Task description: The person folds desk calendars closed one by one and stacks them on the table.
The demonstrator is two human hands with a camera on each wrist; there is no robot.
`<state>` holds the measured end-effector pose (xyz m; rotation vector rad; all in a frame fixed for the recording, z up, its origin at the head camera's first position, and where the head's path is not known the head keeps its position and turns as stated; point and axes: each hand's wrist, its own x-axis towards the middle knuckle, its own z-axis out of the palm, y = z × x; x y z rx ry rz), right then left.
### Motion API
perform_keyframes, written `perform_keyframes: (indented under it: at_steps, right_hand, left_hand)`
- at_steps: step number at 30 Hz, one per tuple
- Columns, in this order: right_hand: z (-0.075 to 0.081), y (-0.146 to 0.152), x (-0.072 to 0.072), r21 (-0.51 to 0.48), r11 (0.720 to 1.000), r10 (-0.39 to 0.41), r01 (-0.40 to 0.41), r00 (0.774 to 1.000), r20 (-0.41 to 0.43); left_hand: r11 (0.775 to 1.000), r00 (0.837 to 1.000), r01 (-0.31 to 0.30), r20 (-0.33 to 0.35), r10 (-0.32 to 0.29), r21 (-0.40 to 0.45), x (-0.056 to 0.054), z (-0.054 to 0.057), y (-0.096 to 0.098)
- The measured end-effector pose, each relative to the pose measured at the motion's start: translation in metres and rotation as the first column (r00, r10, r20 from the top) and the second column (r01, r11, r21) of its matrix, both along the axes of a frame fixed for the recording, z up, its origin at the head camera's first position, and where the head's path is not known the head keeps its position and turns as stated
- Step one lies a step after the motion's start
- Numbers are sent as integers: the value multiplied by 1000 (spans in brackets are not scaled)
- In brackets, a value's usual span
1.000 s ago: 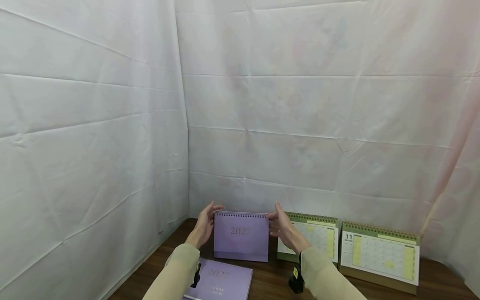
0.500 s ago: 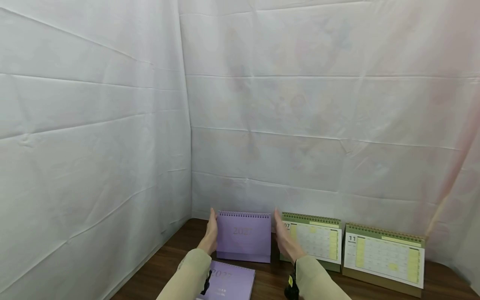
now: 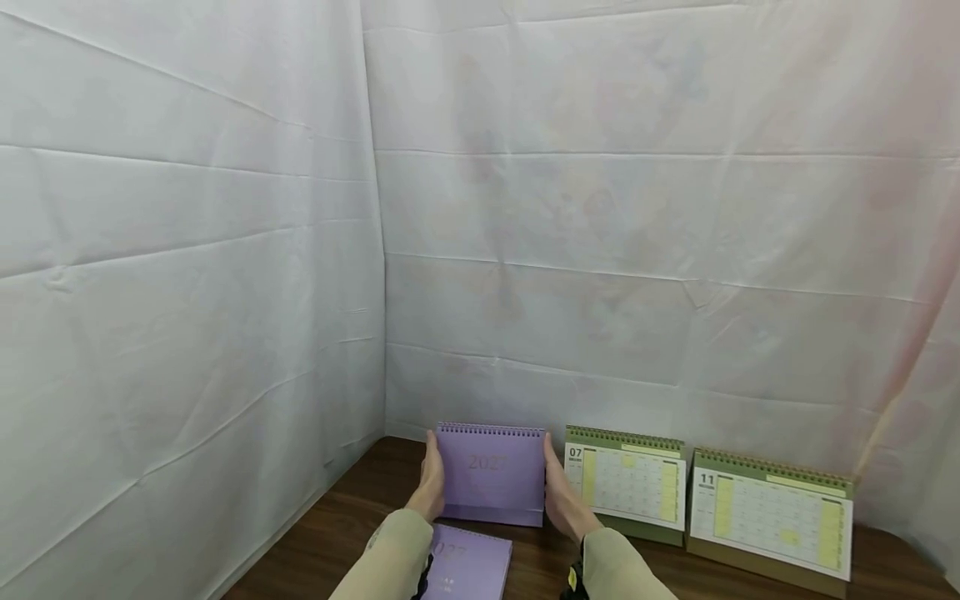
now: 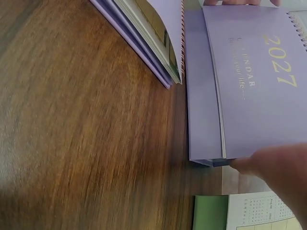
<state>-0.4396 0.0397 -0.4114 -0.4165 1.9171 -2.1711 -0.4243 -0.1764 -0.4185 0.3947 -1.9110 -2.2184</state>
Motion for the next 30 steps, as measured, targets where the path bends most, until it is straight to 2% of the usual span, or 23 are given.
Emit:
perform_keyframes:
  at_steps: [9, 16, 20, 24, 30]
  right_hand:
    - [-3, 2, 2, 0, 1000, -1, 1, 1000, 17]
    - [1, 2, 7, -1, 999, 36, -36, 999, 14]
    - [4, 3, 9, 3, 1000, 21, -21, 1000, 17]
    - [10, 5, 13, 20, 1000, 23, -23, 1000, 11]
    - [21, 6, 17, 22, 998, 54, -54, 999, -5]
  left_hand:
    - [1000, 1000, 0, 18, 0, 3, 3, 0, 4]
    - [1000, 1000, 1, -9, -1, 12, 6, 5, 2]
    - [1000, 1000, 22, -19, -22, -6, 5, 8, 1]
    - [999, 999, 36, -33, -36, -10, 7, 13, 0]
    - [998, 995, 70, -64, -70, -9, 11, 27, 0]
